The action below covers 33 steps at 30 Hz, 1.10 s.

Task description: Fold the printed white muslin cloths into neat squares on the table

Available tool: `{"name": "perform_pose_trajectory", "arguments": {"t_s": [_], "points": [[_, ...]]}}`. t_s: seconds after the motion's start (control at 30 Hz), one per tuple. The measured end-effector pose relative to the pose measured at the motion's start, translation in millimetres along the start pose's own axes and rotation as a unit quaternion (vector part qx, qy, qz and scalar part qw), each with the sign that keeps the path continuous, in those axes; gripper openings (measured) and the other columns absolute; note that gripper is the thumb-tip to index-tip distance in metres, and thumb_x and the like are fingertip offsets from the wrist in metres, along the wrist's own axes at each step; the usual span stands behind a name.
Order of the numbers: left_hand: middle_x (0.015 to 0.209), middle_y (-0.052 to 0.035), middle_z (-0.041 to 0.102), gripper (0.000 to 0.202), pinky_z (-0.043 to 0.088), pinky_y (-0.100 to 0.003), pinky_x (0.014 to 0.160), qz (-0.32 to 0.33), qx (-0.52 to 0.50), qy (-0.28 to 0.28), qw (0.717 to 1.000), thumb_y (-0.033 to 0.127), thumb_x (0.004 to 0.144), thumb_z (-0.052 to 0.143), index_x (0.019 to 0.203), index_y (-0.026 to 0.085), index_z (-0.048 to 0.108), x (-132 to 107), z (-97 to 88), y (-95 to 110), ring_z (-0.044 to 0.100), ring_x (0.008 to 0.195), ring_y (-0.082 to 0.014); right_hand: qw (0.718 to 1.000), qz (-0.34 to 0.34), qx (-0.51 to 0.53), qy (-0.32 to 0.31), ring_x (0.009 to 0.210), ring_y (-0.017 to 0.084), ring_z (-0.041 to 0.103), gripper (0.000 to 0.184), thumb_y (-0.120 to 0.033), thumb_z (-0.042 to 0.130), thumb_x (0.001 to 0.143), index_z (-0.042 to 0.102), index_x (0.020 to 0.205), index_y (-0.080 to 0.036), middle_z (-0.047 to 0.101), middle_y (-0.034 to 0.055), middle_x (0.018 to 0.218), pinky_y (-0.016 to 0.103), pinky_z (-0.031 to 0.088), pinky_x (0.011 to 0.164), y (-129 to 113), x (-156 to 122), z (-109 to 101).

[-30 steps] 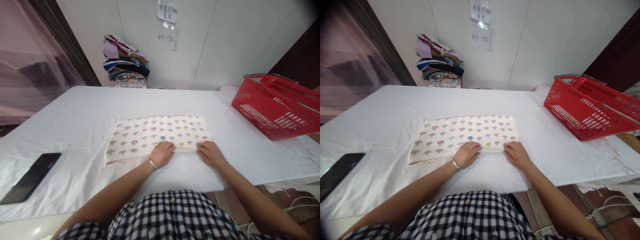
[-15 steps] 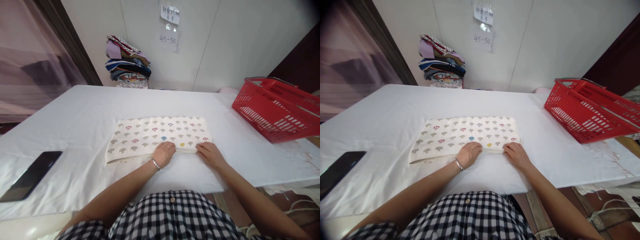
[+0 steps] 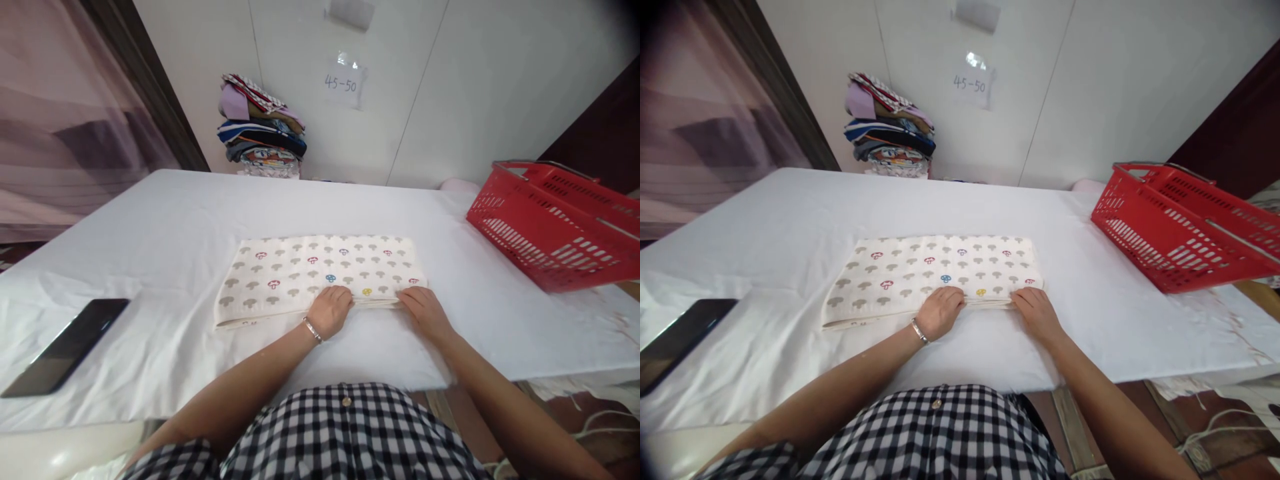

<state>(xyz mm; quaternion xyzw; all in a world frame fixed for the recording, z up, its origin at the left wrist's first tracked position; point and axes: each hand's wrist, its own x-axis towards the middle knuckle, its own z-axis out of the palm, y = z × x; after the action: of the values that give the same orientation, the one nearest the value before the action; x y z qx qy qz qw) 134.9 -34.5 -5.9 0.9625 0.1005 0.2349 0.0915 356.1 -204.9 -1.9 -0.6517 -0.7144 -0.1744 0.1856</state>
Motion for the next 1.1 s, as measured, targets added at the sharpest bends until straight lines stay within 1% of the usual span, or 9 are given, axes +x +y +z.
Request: {"name": "perform_pose_trajectory", "arguments": {"t_s": [0.1, 0.17, 0.27, 0.37, 0.43, 0.53, 0.67, 0.8, 1.1], "points": [[0.099, -0.0075, 0.060, 0.019, 0.042, -0.035, 0.077, 0.013, -0.010, -0.005, 1.000, 0.031, 0.084, 0.050, 0.094, 0.016, 0.052, 0.3, -1.3, 0.5, 0.053, 0.091, -0.0207, 1.000, -0.007, -0.003, -0.006, 0.091, 0.022, 0.053, 0.024, -0.012, 0.042, 0.086, 0.060, 0.101, -0.017, 0.061, 0.0103, 0.096, 0.037, 0.043, 0.077, -1.2, 1.3, -1.2], [0.101, -0.0069, 0.060, 0.022, 0.041, -0.036, 0.078, 0.014, -0.002, -0.010, 1.000, 0.031, 0.082, 0.053, 0.100, 0.017, 0.052, 1.1, -1.7, 0.9, 0.053, 0.092, -0.0208, 1.000, -0.007, -0.003, -0.009, 0.091, 0.022, 0.053, 0.022, -0.014, 0.044, 0.086, 0.060, 0.100, -0.017, 0.061, 0.0099, 0.096, 0.037, 0.043, 0.077, -1.8, 1.2, -1.7], [0.098, -0.0052, 0.061, 0.012, 0.041, -0.035, 0.075, 0.010, 0.015, -0.012, 1.000, 0.024, 0.085, 0.047, 0.094, 0.019, 0.054, 2.2, -1.5, 1.6, 0.054, 0.088, -0.0192, 1.000, -0.004, 0.001, -0.001, 0.091, 0.022, 0.053, 0.023, -0.015, 0.044, 0.087, 0.060, 0.104, -0.018, 0.061, 0.0096, 0.096, 0.038, 0.043, 0.077, -1.3, -0.6, -1.4], [0.097, -0.0049, 0.061, 0.013, 0.041, -0.034, 0.075, 0.019, 0.018, -0.011, 1.000, 0.023, 0.087, 0.044, 0.088, 0.019, 0.056, 2.5, -2.1, 1.9, 0.054, 0.087, -0.0185, 1.000, 0.004, 0.004, 0.010, 0.092, 0.022, 0.054, 0.027, -0.014, 0.043, 0.087, 0.058, 0.109, -0.020, 0.062, 0.0101, 0.097, 0.039, 0.043, 0.077, -0.3, -2.8, -0.2], [0.100, -0.0052, 0.060, 0.011, 0.041, -0.035, 0.077, 0.026, 0.018, -0.016, 0.999, 0.024, 0.085, 0.047, 0.089, 0.019, 0.056, 2.3, -3.2, 1.9, 0.053, 0.090, -0.0193, 1.000, 0.007, 0.002, 0.009, 0.092, 0.022, 0.054, 0.028, -0.015, 0.043, 0.087, 0.058, 0.109, -0.020, 0.062, 0.0102, 0.097, 0.039, 0.043, 0.077, -0.5, -3.3, 0.5], [0.104, -0.0057, 0.059, 0.012, 0.041, -0.036, 0.078, 0.028, 0.029, -0.024, 0.999, 0.024, 0.082, 0.052, 0.092, 0.019, 0.056, 1.8, -4.2, 1.8, 0.052, 0.094, -0.0210, 1.000, 0.004, 0.002, -0.013, 0.091, 0.022, 0.053, 0.025, -0.016, 0.044, 0.087, 0.059, 0.106, -0.020, 0.062, 0.0096, 0.097, 0.038, 0.043, 0.078, -2.1, -3.0, 0.0], [0.102, -0.0050, 0.060, 0.011, 0.041, -0.035, 0.077, 0.013, 0.022, -0.010, 1.000, 0.020, 0.085, 0.046, 0.089, 0.019, 0.056, 1.0, -2.1, 0.8, 0.053, 0.092, -0.0195, 0.999, 0.002, 0.003, -0.041, 0.097, 0.022, 0.052, 0.025, -0.020, 0.046, 0.087, 0.058, 0.109, -0.018, 0.061, 0.0106, 0.101, 0.039, 0.042, 0.080, -4.2, -3.6, -3.7], [0.097, -0.0053, 0.061, 0.012, 0.042, -0.034, 0.076, -0.009, -0.009, 0.005, 1.000, 0.023, 0.087, 0.044, 0.088, 0.018, 0.055, 2.2, -0.1, -0.1, 0.054, 0.090, -0.0189, 0.998, 0.005, 0.001, -0.061, 0.099, 0.024, 0.051, 0.028, -0.025, 0.048, 0.087, 0.056, 0.112, -0.016, 0.059, 0.0121, 0.105, 0.040, 0.042, 0.082, -5.0, -5.2, -5.2], [0.085, -0.0051, 0.061, 0.012, 0.042, -0.034, 0.073, -0.032, -0.023, 0.011, 0.999, 0.026, 0.087, 0.044, 0.085, 0.018, 0.052, 3.8, -1.5, 0.6, 0.055, 0.082, -0.0186, 1.000, 0.001, -0.009, -0.012, 0.094, 0.021, 0.053, 0.030, -0.013, 0.041, 0.088, 0.058, 0.111, -0.019, 0.063, 0.0098, 0.098, 0.037, 0.042, 0.078, 1.1, 0.0, -3.2]]}}
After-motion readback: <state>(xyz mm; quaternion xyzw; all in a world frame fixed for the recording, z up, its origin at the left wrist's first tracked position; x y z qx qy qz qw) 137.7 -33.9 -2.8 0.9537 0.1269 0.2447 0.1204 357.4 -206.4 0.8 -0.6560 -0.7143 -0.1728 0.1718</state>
